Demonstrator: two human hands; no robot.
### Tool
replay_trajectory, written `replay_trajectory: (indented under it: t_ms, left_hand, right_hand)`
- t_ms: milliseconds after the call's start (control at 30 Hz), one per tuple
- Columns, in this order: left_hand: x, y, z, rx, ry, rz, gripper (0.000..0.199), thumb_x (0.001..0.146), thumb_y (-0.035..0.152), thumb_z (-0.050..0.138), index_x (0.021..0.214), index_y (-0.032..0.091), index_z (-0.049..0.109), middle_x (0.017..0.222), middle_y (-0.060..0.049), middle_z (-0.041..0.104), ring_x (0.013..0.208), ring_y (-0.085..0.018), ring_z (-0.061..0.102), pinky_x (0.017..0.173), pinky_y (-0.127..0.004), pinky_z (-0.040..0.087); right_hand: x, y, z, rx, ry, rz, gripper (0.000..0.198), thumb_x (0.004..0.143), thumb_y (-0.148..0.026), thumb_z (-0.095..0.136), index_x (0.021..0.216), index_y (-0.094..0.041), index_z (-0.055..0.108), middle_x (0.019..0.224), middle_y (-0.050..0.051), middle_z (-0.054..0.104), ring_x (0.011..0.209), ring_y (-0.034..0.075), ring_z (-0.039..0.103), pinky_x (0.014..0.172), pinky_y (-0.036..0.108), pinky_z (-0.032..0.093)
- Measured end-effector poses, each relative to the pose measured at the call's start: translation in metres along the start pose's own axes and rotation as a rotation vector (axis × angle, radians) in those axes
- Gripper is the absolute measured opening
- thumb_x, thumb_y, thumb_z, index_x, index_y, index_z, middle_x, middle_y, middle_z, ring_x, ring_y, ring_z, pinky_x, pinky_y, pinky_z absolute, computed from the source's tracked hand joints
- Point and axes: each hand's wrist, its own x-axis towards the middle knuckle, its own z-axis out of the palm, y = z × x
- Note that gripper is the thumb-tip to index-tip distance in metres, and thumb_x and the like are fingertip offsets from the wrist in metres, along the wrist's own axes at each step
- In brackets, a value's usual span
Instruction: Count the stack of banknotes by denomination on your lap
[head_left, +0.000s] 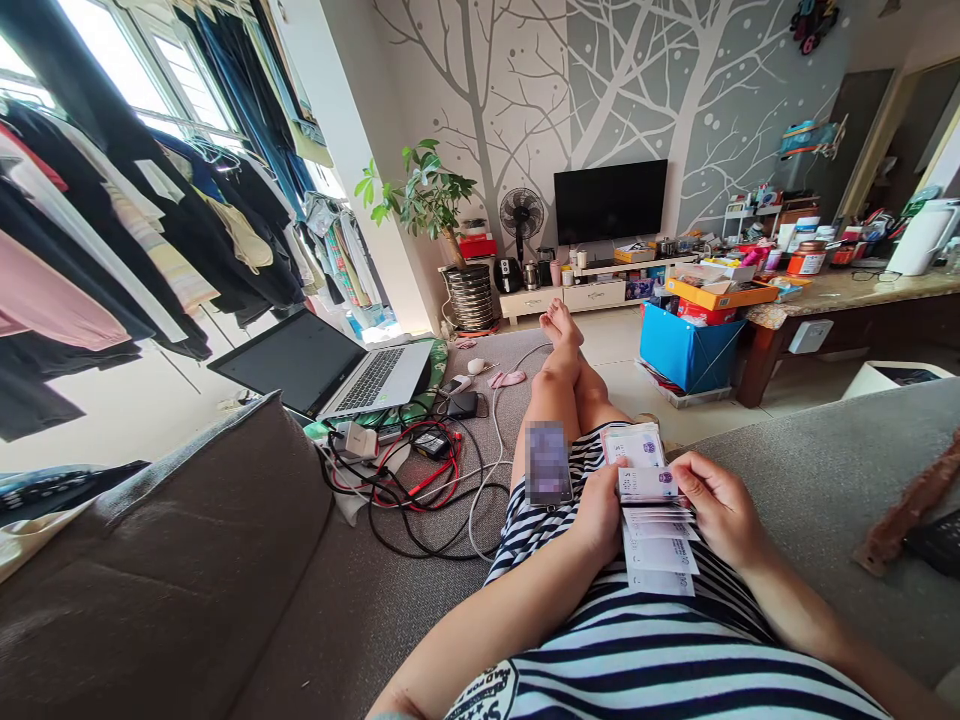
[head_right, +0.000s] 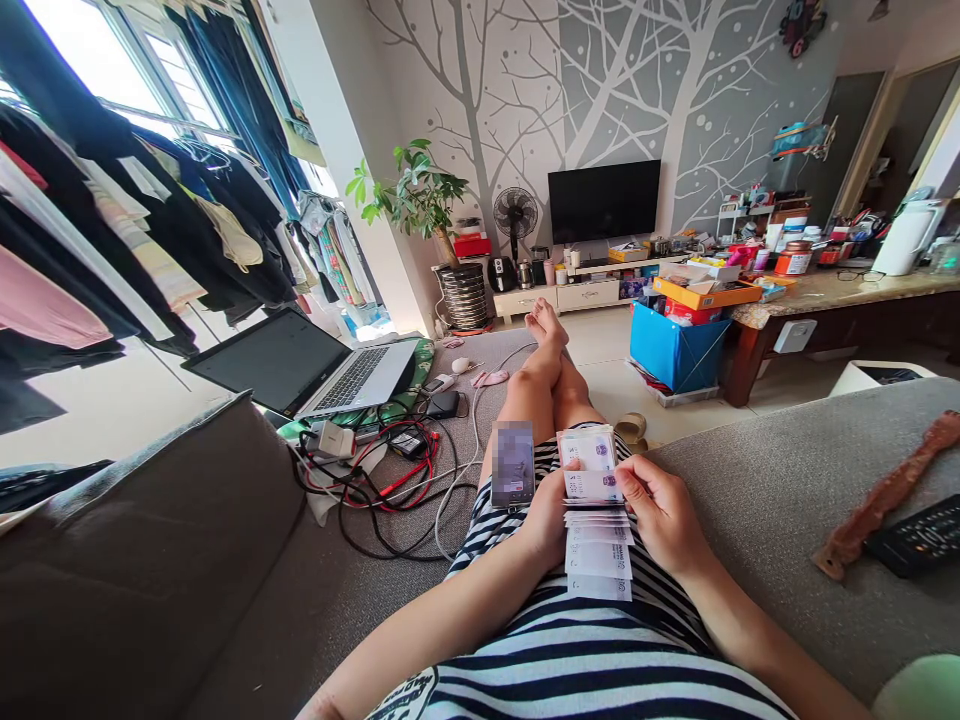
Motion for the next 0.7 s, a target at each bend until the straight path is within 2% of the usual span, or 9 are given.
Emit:
replay_trajectory:
  t_ms: [167,367,433,600,700]
  left_hand:
    - [-0.001,0.001,0.001,-0.029,-0.004,-0.018,0.029,0.065,0.038,0.072,0.078,0.012,0.070,0.073,-0.006,0.070,0.076,-0.021,0.064,0.083,-0.033,0.045]
    - [0.000,0.000,0.003,-0.042,0.002,-0.016,0.034,0.065,0.039,0.071,0.083,0.011,0.071,0.078,-0.011,0.074,0.085,-0.028,0.068,0.084,-0.037,0.048]
    - [0.000,0.000,0.003,-0.045,0.006,-0.023,0.033,0.064,0.038,0.071,0.083,0.011,0.071,0.077,-0.011,0.074,0.085,-0.028,0.068,0.084,-0.038,0.049]
    - [-0.002,0.003,0.004,-0.014,0.010,-0.015,0.027,0.064,0.032,0.070,0.080,0.010,0.071,0.074,-0.010,0.074,0.078,-0.026,0.069,0.081,-0.037,0.050]
    - [-0.002,0.003,0.004,-0.014,-0.004,-0.013,0.026,0.062,0.027,0.071,0.083,0.012,0.072,0.073,-0.008,0.074,0.076,-0.025,0.068,0.080,-0.036,0.050]
  right_hand:
    - [-0.001,-0.003,0.000,0.012,-0.017,0.000,0.037,0.095,-0.049,0.049,0.072,-0.020,0.054,0.059,-0.003,0.043,0.056,0.014,0.039,0.052,0.025,0.030]
    - [-0.001,-0.004,-0.001,0.091,-0.182,-0.099,0.050,0.099,-0.052,0.036,0.069,-0.018,0.059,0.064,0.002,0.056,0.054,0.014,0.042,0.054,0.027,0.033]
    - [0.001,0.000,-0.001,0.086,-0.143,-0.076,0.050,0.098,-0.052,0.039,0.066,-0.019,0.057,0.063,0.001,0.056,0.054,0.014,0.043,0.054,0.026,0.034]
    - [0.009,0.014,0.000,-0.009,0.033,0.098,0.042,0.088,-0.054,0.057,0.065,-0.020,0.052,0.057,-0.002,0.049,0.055,0.014,0.047,0.055,0.025,0.036]
    - [0.012,0.019,0.000,-0.035,0.070,0.131,0.042,0.086,-0.057,0.059,0.067,-0.020,0.052,0.058,-0.003,0.048,0.055,0.014,0.044,0.053,0.025,0.034]
